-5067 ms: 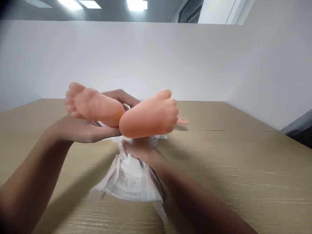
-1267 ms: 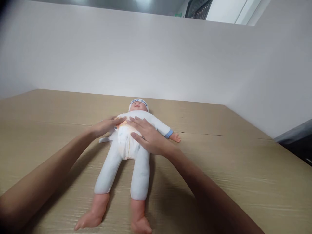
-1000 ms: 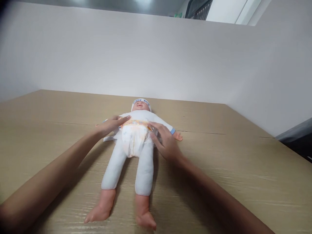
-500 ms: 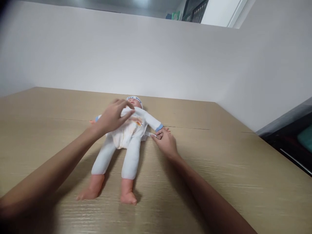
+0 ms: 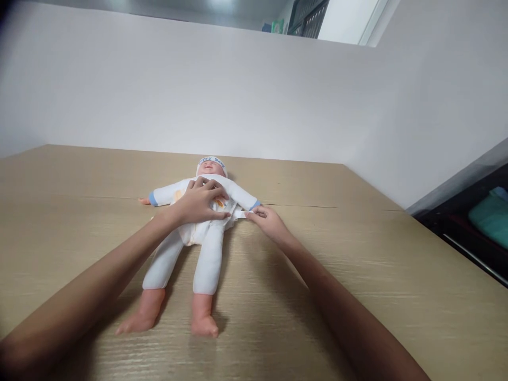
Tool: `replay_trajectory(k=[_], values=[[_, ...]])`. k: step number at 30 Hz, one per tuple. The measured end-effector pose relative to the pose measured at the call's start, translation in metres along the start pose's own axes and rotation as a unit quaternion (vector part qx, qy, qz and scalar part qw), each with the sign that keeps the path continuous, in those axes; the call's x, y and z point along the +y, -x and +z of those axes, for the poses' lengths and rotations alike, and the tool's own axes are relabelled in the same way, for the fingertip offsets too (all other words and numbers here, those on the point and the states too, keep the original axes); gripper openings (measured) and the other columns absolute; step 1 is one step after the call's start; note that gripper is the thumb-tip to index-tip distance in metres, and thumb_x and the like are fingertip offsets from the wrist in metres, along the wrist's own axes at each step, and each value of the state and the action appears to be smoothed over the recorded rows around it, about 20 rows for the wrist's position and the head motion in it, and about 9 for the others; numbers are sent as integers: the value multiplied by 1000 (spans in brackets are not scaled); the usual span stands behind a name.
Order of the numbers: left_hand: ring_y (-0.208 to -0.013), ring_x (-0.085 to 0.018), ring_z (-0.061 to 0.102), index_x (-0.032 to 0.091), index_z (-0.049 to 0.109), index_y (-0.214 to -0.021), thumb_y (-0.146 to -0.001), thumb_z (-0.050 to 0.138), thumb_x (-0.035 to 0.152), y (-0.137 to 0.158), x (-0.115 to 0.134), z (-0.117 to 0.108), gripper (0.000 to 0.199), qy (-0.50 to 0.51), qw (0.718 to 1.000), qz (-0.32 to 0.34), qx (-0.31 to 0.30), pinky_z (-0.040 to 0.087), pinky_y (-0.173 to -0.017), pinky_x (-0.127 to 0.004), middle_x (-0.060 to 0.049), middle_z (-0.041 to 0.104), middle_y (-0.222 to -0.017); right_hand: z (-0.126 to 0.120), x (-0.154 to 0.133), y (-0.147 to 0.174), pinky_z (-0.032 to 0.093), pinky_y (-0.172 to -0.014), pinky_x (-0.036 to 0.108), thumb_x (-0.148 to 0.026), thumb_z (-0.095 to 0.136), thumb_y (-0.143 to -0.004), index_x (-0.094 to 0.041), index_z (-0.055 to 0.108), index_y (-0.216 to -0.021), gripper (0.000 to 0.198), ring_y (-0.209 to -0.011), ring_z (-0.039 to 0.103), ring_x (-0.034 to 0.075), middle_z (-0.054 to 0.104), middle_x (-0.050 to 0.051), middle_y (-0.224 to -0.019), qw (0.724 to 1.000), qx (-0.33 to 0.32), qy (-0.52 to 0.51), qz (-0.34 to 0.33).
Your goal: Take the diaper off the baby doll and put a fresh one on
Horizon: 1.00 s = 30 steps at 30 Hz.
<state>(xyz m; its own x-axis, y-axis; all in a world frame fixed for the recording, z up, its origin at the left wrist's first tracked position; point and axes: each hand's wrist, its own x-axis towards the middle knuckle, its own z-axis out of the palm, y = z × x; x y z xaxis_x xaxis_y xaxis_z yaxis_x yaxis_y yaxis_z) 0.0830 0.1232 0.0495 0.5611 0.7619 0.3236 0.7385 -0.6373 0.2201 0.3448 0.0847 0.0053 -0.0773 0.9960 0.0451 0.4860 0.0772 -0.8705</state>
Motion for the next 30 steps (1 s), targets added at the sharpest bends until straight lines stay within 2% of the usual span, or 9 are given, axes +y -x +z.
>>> replay_trajectory(k=[5, 12, 15, 17, 19, 21, 23, 27, 30], values=[[-135, -44, 48, 28, 74, -128, -85, 78, 67, -2, -1, 4, 58, 3, 1000, -1, 2, 38, -113, -59, -9, 70, -138, 7, -34, -23, 36, -66, 28, -61, 78, -79, -22, 61, -75, 43, -66, 45, 13, 51, -7, -66, 994, -53, -94, -11], [-135, -44, 48, 23, 62, -141, -80, 82, 60, -1, -2, 2, 74, 29, 999, -22, 2, 38, -111, -57, -11, 70, -144, 41, -66, -56, 37, -59, 27, -41, 70, -88, -21, 59, -69, 30, -62, 49, 12, 55, -4, -65, 997, -80, -16, -6], [-132, -43, 49, 22, 56, -146, -78, 82, 55, -1, -3, 1, 80, 56, 997, -44, 3, 38, -110, -57, -11, 72, -140, 50, -68, -51, 41, -60, 28, -43, 67, -94, -22, 60, -74, 30, -65, 56, 14, 61, -3, -68, 997, -69, -11, -22], [-132, -43, 49, 23, 52, -150, -77, 81, 52, 0, -4, 1, 84, 67, 996, -51, 3, 38, -110, -57, -11, 74, -136, 53, -65, -40, 51, -68, 31, -48, 67, -97, -23, 65, -85, 28, -76, 65, 19, 71, 0, -80, 997, -19, -6, -78], [-133, -43, 48, 24, 48, -155, -79, 80, 50, 0, -5, 2, 87, 78, 996, -47, 4, 37, -111, -58, -10, 74, -137, 54, -59, -23, 59, -88, 39, -48, 66, -101, -23, 70, -102, 25, -101, 72, 25, 79, 6, -106, 983, 43, 19, -178], [-134, -43, 48, 25, 45, -157, -79, 79, 47, 0, -5, 2, 88, 92, 995, -43, 3, 37, -112, -59, -10, 74, -140, 55, -50, -5, 54, -113, 50, -43, 62, -107, -24, 72, -125, 28, -131, 67, 30, 76, 11, -136, 956, 57, 67, -281], [-135, -44, 48, 26, 45, -157, -77, 80, 43, 1, -5, -1, 89, 106, 994, -39, -4, 37, -113, -61, -10, 73, -142, 55, -40, 9, 41, -129, 57, -40, 55, -112, -27, 63, -152, 42, -153, 53, 32, 63, 11, -160, 930, 23, 117, -349], [-142, -44, 51, 30, 41, -161, -80, 84, 46, 9, -8, -18, 93, 171, 985, -2, -29, 34, -121, -65, -11, 65, -154, 54, -21, 18, 34, -136, 61, -40, 46, -116, -33, 33, -176, 62, -166, 38, 30, 44, 6, -179, 915, -32, 137, -377], [-148, -37, 54, 31, 41, -163, -97, 71, 55, 28, -22, -30, 76, 230, 973, 4, 17, 38, -124, -57, -12, 55, -165, 51, -14, 15, 31, -138, 61, -40, 42, -117, -35, 28, -178, 62, -169, 35, 29, 39, 4, -181, 910, -43, 119, -395]])
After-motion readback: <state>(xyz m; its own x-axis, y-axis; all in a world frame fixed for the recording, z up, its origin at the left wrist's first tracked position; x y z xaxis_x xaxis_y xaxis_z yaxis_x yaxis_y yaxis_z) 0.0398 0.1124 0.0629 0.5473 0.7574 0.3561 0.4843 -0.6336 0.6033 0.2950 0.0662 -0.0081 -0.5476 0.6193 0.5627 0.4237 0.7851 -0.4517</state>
